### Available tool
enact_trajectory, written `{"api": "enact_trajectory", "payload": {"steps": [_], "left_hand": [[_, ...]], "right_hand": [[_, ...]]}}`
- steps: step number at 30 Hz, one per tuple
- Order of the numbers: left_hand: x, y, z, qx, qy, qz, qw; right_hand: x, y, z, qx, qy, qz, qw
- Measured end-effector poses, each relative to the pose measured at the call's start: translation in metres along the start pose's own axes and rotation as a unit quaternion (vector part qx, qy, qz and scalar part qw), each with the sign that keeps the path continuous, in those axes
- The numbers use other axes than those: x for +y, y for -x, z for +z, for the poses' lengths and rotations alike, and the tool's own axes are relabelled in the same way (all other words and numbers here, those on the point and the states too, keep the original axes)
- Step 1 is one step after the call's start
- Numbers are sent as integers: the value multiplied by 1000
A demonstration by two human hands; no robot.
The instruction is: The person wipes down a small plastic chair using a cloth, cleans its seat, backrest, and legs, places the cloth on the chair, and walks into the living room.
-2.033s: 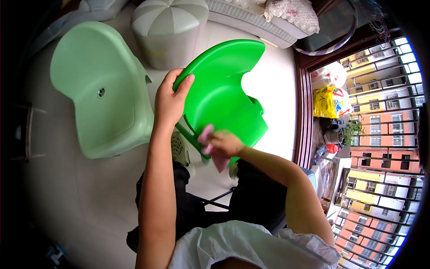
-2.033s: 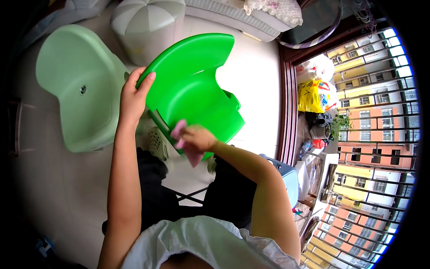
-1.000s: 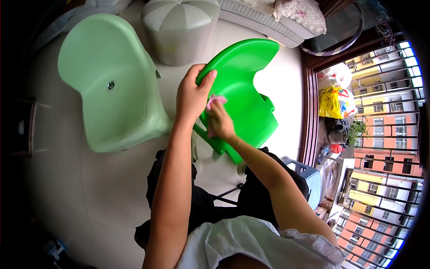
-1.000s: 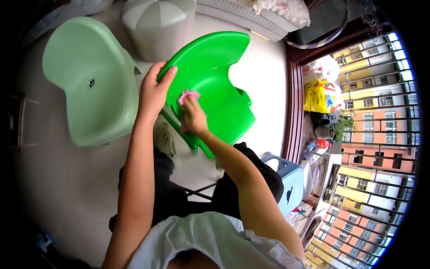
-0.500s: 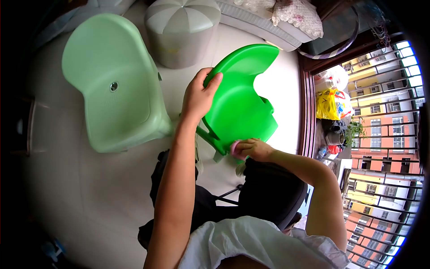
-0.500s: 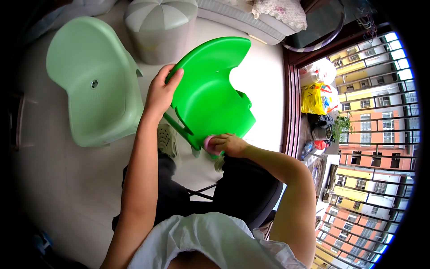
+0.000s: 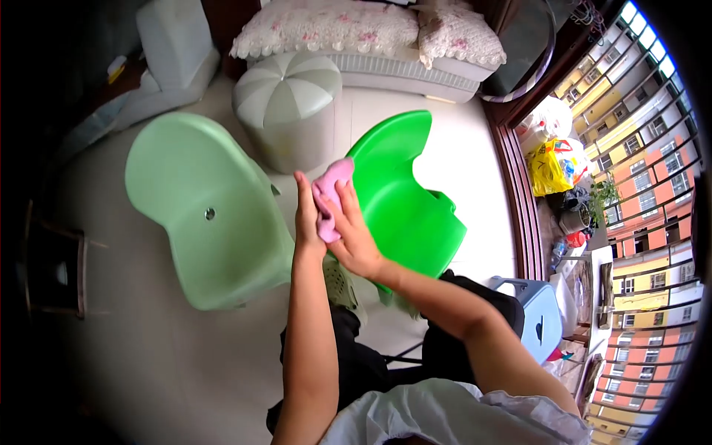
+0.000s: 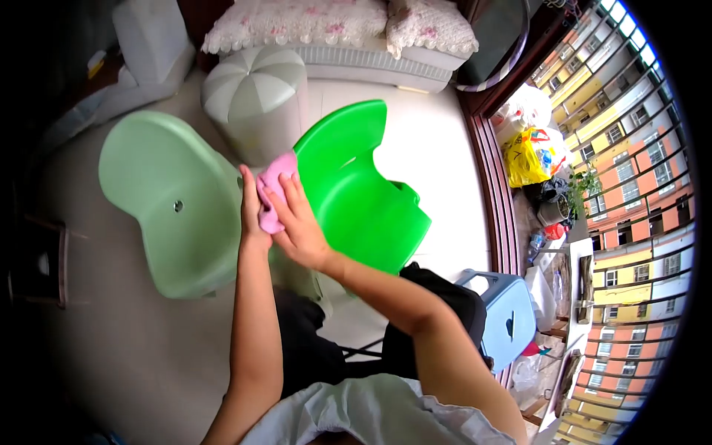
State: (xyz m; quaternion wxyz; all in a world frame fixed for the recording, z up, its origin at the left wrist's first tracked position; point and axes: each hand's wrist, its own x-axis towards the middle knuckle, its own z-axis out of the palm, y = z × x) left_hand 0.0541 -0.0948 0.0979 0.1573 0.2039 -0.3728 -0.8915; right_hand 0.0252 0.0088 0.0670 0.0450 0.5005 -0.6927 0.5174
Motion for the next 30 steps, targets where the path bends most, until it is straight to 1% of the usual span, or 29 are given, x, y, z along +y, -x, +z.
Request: {"api": "enact_trajectory", "payload": {"steps": [2, 4, 6, 7, 9, 10, 11, 12, 14, 16, 18, 20, 22, 23, 25, 26, 27, 28, 29, 30], "left_hand": [[-2, 3, 7, 24, -17, 43, 999], [-4, 0, 8, 26, -34, 31, 999], [-2, 0, 6, -27, -104, 39, 994], [-3, 0, 6, -28, -106, 38, 993], [-5, -1, 5, 2, -179, 40, 983], [-6, 1, 11, 34, -183, 73, 980], [-6, 1, 10, 38, -196, 67, 977], [-7, 1, 10, 44, -209, 61, 975], [-9, -1, 9, 56, -205, 57, 975], [-11, -2, 10, 65, -204, 54, 975], [-11, -4, 9, 59, -157, 52, 985], [-14, -3, 8, 56, -154, 53, 985], [-15, -4, 11, 85, -104, 79, 988], [-15, -4, 6, 13, -42, 43, 998], [-16, -6, 6, -26, -8, 46, 999], [-17, -6, 6, -46, 6, 42, 998], [-17, -3, 5, -7, -125, 91, 988], [-16, 0, 6, 32, -254, 138, 957], [-15, 3, 11, 47, -242, 123, 961], [-13, 4, 16, 60, -228, 109, 966]], "right_hand": [[13, -10, -1, 14, 83, -25, 996], [27, -35, -17, 15, 115, -21, 993], [55, -70, -33, 90, 187, -68, 976], [71, -85, -47, 124, 218, -80, 965], [117, -108, -74, 178, 284, -73, 939], [138, -115, -89, 185, 321, -30, 929], [146, -118, -106, 191, 322, 57, 926], [153, -118, -115, 220, 336, 118, 908], [169, -114, -115, 263, 313, 157, 899], [158, -104, -91, 310, 243, 51, 918], [121, -89, -53, 265, 146, -2, 953], [69, -66, -15, 220, 52, 14, 974], [33, -40, 9, 192, -18, 13, 981], [23, -29, 12, 179, -34, 3, 983], [23, -26, 11, 167, -51, -9, 985], [32, -30, 5, 157, -16, -12, 987], [44, -36, 0, 147, 19, -14, 989], [66, -47, -4, 195, 37, -60, 978], [84, -57, -16, 231, 59, -44, 970], [101, -70, -26, 290, 34, -21, 956]]}}
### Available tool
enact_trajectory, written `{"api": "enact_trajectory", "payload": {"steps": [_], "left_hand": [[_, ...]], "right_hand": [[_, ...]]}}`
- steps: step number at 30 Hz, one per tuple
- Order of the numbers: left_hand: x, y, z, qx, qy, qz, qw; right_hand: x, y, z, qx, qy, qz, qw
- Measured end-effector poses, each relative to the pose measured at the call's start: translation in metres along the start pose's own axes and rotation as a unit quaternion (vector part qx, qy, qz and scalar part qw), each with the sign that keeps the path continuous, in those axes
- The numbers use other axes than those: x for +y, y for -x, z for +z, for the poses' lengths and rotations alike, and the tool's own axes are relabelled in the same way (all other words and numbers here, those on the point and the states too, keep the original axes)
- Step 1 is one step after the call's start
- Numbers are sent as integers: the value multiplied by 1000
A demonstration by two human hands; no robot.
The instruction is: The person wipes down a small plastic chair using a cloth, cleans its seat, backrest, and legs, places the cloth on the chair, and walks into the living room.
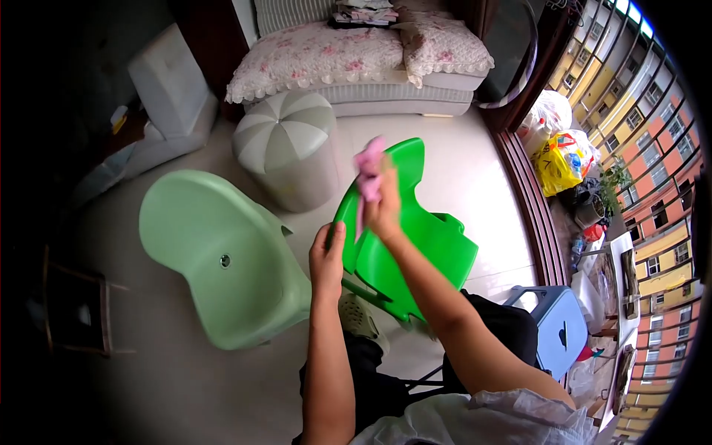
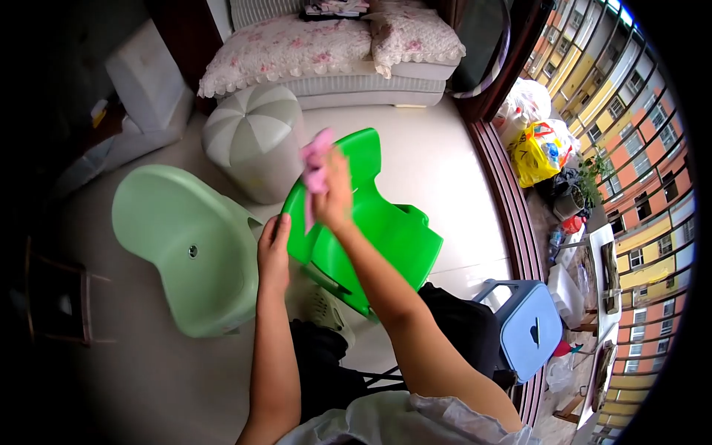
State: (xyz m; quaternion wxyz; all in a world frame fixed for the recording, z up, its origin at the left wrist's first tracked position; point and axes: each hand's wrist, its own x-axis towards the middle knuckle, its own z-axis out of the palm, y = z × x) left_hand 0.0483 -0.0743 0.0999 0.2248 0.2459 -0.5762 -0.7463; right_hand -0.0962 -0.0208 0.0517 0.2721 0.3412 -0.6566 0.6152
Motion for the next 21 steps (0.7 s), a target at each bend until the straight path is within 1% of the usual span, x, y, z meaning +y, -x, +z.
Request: {"api": "enact_trajectory", "payload": {"steps": [1, 2, 3, 4, 6, 7, 8, 10, 12, 14, 16, 17, 19, 21], "left_hand": [[1, 0, 0, -3, 11, -13, 1000], [-2, -1, 0, -3, -3, -2, 1000], [-1, -1, 1, -2, -10, 3, 1000], [0, -1, 3, -1, -16, 6, 1000], [0, 0, 4, -9, -32, 4, 999], [-1, 0, 5, -10, -48, 0, 999], [-1, 1, 6, -12, -64, -4, 998], [-3, 1, 8, -8, -67, 1, 998], [-3, 1, 8, -17, -49, 12, 999], [0, 3, 10, -8, -61, 22, 998], [-2, 2, 11, -4, -57, 40, 998], [-1, 3, 10, -4, -56, 40, 998], [1, 4, 10, -1, -73, 12, 997], [-3, 3, 10, -4, -67, 21, 998]], "right_hand": [[25, -14, -8, 10, 77, -9, 997], [28, -30, -19, 24, 7, 41, 999], [42, -38, -26, 48, 17, 55, 997], [56, -38, -23, 130, 69, 82, 986], [67, -29, -18, 174, -50, 201, 963], [59, -28, -12, 193, -49, 231, 952], [62, -19, -2, 209, -10, 234, 950], [24, 3, 9, 172, -51, 263, 948], [-11, 48, 15, 111, -126, 330, 929], [-51, 89, 6, 32, -180, 378, 908], [-82, 118, -6, -41, -176, 359, 916], [-81, 119, -6, -42, -176, 359, 916], [-78, 122, -7, -35, -218, 361, 906], [-40, 102, 0, 1, -194, 361, 912]]}}
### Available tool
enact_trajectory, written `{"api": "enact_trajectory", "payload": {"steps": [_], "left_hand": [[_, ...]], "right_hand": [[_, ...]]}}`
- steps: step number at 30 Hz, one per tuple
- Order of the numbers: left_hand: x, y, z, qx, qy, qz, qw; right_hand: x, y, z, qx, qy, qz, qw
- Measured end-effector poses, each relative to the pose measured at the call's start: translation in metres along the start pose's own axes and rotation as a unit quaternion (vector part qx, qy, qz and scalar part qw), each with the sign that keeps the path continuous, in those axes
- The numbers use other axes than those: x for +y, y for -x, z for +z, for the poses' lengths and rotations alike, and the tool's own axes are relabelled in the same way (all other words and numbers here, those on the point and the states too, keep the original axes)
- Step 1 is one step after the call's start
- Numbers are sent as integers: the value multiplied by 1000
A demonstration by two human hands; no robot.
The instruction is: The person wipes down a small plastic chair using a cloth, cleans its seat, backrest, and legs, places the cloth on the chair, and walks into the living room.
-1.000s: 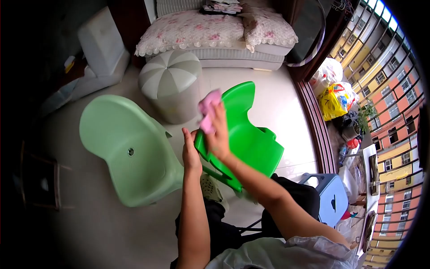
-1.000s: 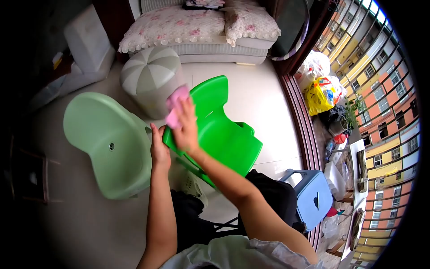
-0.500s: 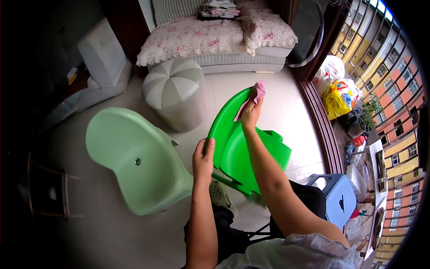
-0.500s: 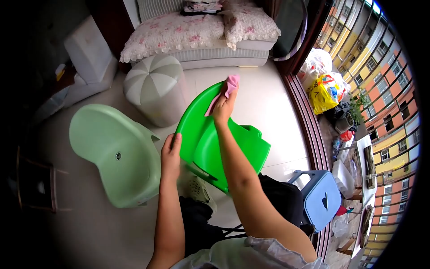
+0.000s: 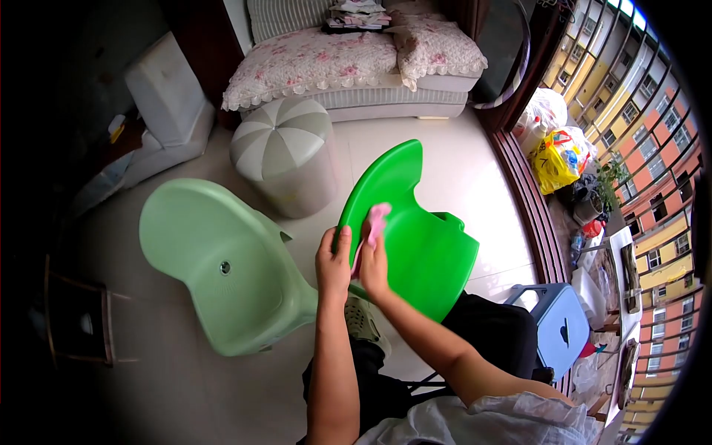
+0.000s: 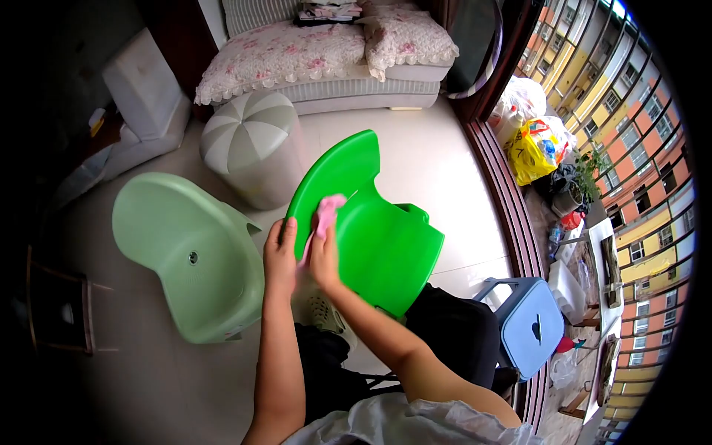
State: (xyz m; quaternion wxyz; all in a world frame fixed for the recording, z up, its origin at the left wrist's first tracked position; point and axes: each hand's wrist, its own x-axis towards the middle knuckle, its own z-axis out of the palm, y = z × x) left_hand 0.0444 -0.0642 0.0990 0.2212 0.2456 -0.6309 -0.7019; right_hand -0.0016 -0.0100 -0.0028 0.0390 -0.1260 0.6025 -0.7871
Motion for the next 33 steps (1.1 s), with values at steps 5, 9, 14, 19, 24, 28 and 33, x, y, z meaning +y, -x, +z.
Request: {"api": "enact_trajectory", "payload": {"steps": [5, 9, 14, 19, 24, 28, 33], "left_hand": [[3, -1, -1, 0, -12, -5, 1000], [2, -2, -2, -7, -18, -9, 1000], [4, 0, 0, 2, 8, 7, 1000], [-6, -1, -6, -7, 21, -45, 999], [2, 1, 3, 38, 25, 7, 999], [13, 3, 2, 31, -12, -26, 999], [12, 3, 2, 36, -5, -30, 999]], "right_hand": [[6, -116, -34, 166, 67, 12, 984], [39, -108, -30, 164, 89, -83, 979], [-27, 31, 8, 21, -8, 49, 999], [-45, 54, 9, -89, -1, -49, 995], [-51, -51, 13, -24, 206, -300, 931], [-44, -147, -14, 117, 293, -358, 879], [-33, -180, -33, 222, 218, -319, 895]]}}
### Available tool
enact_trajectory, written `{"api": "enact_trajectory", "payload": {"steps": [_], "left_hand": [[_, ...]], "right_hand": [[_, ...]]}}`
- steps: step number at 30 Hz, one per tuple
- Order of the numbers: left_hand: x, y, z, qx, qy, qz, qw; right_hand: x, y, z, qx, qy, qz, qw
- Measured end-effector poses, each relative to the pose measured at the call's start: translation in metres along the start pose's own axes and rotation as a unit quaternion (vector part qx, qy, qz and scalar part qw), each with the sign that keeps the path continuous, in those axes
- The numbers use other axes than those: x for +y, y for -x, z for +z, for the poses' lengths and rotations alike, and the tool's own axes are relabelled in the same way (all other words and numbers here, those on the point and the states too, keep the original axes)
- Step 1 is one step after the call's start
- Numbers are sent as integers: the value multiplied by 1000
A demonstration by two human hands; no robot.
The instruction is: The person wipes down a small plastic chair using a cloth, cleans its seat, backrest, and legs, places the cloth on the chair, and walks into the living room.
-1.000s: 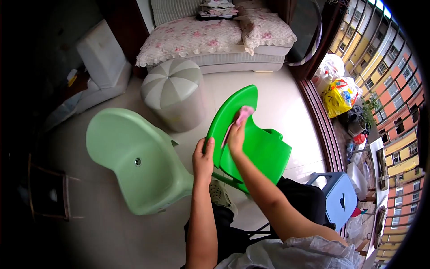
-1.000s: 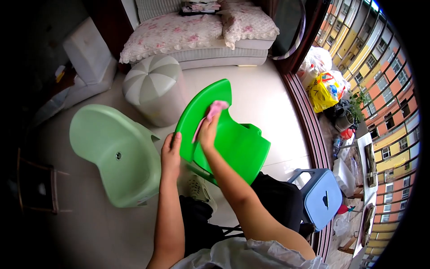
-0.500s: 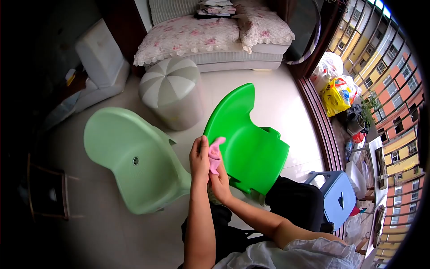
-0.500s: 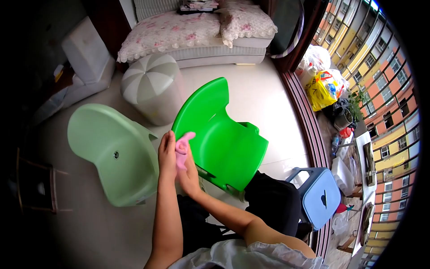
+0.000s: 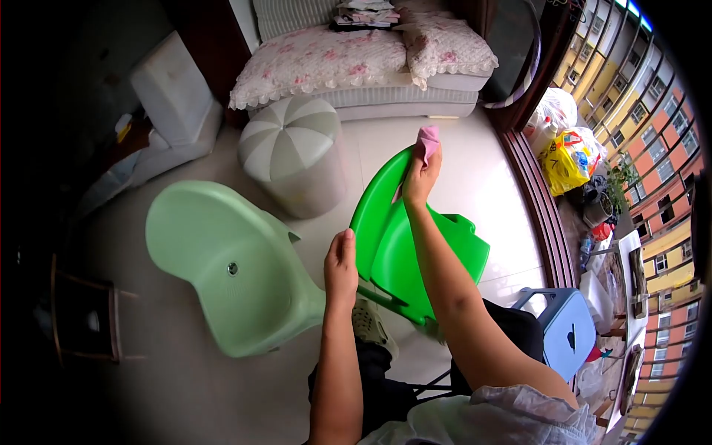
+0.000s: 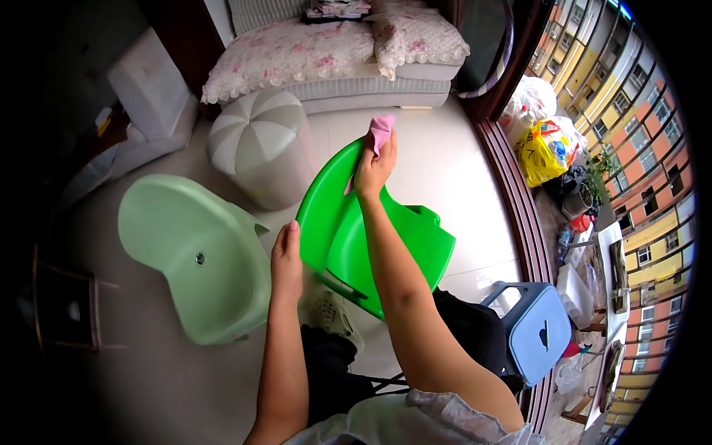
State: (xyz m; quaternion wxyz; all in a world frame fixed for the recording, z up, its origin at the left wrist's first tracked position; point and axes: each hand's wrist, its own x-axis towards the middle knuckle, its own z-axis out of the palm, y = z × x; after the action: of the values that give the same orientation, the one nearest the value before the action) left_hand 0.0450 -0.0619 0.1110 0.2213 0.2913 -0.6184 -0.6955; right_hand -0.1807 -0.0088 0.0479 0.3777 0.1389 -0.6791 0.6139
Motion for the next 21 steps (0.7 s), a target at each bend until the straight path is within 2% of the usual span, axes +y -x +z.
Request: {"api": "enact_trajectory", "payload": {"steps": [2, 4, 6, 8, 10, 12, 14, 15, 16, 18, 21], "left_hand": [[0, -1, 0, -16, -3, -2, 1000], [0, 0, -1, -15, -9, 0, 1000], [-3, 0, -1, -15, -12, 5, 1000], [-6, -2, 0, -10, -19, 9, 1000], [-5, -2, 2, -2, -24, 18, 1000], [-3, -1, 2, -3, -31, 25, 999], [-10, -4, 2, -9, -12, 46, 999], [-10, -4, -1, -33, -7, 6, 999], [-10, -4, -1, -34, -6, 9, 999], [-11, -4, -1, -28, -3, -2, 1000], [-11, -3, 0, -23, 4, 20, 1000]], "right_hand": [[5, 3, 4, 16, -123, 79, 989], [5, 8, 4, 25, -124, 74, 989], [-2, 17, 0, 64, -170, 255, 950], [13, 28, -2, 52, -144, 261, 953], [4, 41, -4, 35, -131, 357, 924], [-1, 69, -8, -29, -193, 411, 890], [-42, 109, -23, -91, -183, 422, 883], [-55, 131, -32, -102, -239, 438, 861], [-64, 150, -41, -115, -294, 450, 835], [-99, 172, -69, -183, -297, 425, 835], [-112, 170, -84, -205, -287, 439, 826]]}}
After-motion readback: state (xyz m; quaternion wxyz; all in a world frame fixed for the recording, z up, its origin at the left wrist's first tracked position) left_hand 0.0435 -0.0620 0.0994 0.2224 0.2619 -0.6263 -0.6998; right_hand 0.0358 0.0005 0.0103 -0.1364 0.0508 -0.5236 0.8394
